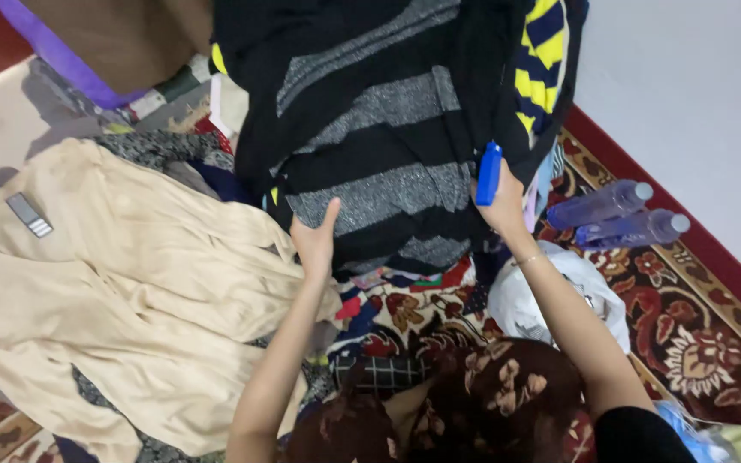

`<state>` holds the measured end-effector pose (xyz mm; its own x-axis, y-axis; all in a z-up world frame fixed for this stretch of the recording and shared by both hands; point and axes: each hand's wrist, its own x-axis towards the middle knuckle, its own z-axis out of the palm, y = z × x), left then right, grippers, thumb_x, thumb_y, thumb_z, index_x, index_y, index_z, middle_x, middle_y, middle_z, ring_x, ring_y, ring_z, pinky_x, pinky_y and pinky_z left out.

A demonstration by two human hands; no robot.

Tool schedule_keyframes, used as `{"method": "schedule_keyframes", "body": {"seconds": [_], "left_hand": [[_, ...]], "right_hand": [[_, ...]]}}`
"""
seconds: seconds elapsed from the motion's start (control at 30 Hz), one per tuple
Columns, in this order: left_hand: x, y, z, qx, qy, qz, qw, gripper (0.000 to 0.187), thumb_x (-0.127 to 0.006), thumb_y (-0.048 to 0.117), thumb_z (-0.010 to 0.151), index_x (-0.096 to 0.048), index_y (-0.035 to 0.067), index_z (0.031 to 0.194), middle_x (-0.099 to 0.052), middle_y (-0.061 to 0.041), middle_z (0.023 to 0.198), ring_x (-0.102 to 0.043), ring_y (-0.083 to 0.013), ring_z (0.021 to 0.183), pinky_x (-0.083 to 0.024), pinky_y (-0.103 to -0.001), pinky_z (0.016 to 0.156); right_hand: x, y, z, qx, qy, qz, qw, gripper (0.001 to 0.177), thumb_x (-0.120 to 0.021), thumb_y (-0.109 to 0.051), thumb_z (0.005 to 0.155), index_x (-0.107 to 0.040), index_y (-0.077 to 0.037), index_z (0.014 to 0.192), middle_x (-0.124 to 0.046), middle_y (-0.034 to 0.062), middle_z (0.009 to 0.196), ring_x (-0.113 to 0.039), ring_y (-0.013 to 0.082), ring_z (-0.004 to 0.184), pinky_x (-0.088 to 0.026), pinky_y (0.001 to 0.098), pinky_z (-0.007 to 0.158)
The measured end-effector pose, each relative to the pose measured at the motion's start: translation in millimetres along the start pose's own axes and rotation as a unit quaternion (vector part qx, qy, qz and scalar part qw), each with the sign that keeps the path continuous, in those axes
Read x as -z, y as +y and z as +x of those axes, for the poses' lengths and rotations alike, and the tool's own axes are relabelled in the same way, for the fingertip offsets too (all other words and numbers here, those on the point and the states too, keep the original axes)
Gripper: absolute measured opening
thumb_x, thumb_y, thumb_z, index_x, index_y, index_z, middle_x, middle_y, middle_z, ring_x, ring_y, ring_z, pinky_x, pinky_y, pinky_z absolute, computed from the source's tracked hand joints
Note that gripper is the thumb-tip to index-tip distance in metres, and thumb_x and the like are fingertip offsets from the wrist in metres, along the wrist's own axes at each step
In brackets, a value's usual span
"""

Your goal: Attaching tags to various garments using a manual tagging gun

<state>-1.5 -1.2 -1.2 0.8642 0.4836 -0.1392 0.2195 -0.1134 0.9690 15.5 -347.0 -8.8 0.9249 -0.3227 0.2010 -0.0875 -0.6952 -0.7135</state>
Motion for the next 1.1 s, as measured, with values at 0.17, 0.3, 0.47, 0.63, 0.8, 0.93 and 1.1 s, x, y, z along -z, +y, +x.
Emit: {"method": "schedule_keyframes", "body": {"seconds": [0.17,0.3,0.47,0.63,0.8,0.93,1.1], "left_hand": [[-3.1,-24.1,9.9,-0.058,-0.013,-0.019,0.998,0.051,-0.093,0.031,0.08,-0.072,0.002,0.117,-0.075,-0.024,0.11,-0.068,-0.0357,0.114,-0.054,-0.051,0.095],[-2.5,-30.1,12.7,-0.108,-0.008,0.099,0.989,0.059,-0.088,0.046,0.084,-0.069,0.006,0.123,-0.074,-0.022,0.114,-0.067,-0.0422,0.114,-0.052,-0.057,0.1],[-8.4,-44.9,19.0,-0.123,-0.007,0.128,0.984,0.057,-0.082,0.048,0.09,-0.066,0.004,0.124,-0.073,-0.024,0.117,-0.066,-0.0485,0.113,-0.05,-0.063,0.099],[-9.2,-49.0,25.9,-0.111,0.014,0.155,0.981,0.052,-0.085,0.051,0.084,-0.071,0.012,0.115,-0.077,-0.016,0.107,-0.069,-0.0438,0.107,-0.053,-0.061,0.096],[-8.4,-40.9,23.9,-0.073,-0.022,0.147,0.986,0.047,-0.081,0.049,0.087,-0.072,0.011,0.113,-0.077,-0.015,0.108,-0.069,-0.0426,0.109,-0.055,-0.058,0.095],[-4.8,-22.8,11.9,-0.063,-0.016,0.146,0.987,0.047,-0.081,0.046,0.086,-0.072,0.008,0.113,-0.076,-0.019,0.109,-0.068,-0.0441,0.11,-0.053,-0.059,0.098],[-6.9,-44.8,28.9,-0.052,-0.031,0.138,0.989,0.047,-0.085,0.046,0.083,-0.074,0.008,0.108,-0.076,-0.019,0.105,-0.069,-0.0424,0.109,-0.054,-0.056,0.095]], "right_hand": [[1.2,3.5,3.7,0.012,-0.025,0.016,0.999,0.035,-0.071,-0.024,0.084,-0.055,-0.01,0.112,-0.069,0.0304,0.097,-0.065,0.0571,0.1,-0.051,0.0643,0.088],[-6.6,14.4,1.3,0.023,-0.014,0.049,0.998,0.033,-0.068,-0.025,0.082,-0.054,-0.013,0.109,-0.07,0.026,0.101,-0.065,0.0544,0.104,-0.051,0.0602,0.092],[-4.6,22.5,6.3,0.021,-0.042,0.033,0.998,0.031,-0.065,-0.025,0.084,-0.051,-0.013,0.109,-0.069,0.026,0.103,-0.065,0.0544,0.104,-0.051,0.0627,0.092],[9.0,2.8,0.7,0.005,-0.063,0.011,0.998,0.032,-0.065,-0.024,0.085,-0.05,-0.013,0.111,-0.068,0.0232,0.109,-0.065,0.0525,0.108,-0.05,0.0616,0.095],[14.0,-15.8,-7.4,-0.035,-0.071,0.012,0.997,0.031,-0.06,-0.023,0.087,-0.049,-0.011,0.114,-0.065,0.0261,0.116,-0.061,0.0537,0.115,-0.046,0.0622,0.104],[7.1,-7.6,-11.2,-0.033,-0.039,0.048,0.998,0.029,-0.063,-0.026,0.088,-0.05,-0.012,0.109,-0.065,0.0246,0.111,-0.062,0.0527,0.113,-0.048,0.0615,0.101],[5.7,-4.5,-17.9,-0.047,-0.018,0.067,0.996,0.03,-0.066,-0.028,0.09,-0.051,-0.011,0.109,-0.065,0.0264,0.112,-0.061,0.0524,0.114,-0.048,0.0616,0.1]]}}
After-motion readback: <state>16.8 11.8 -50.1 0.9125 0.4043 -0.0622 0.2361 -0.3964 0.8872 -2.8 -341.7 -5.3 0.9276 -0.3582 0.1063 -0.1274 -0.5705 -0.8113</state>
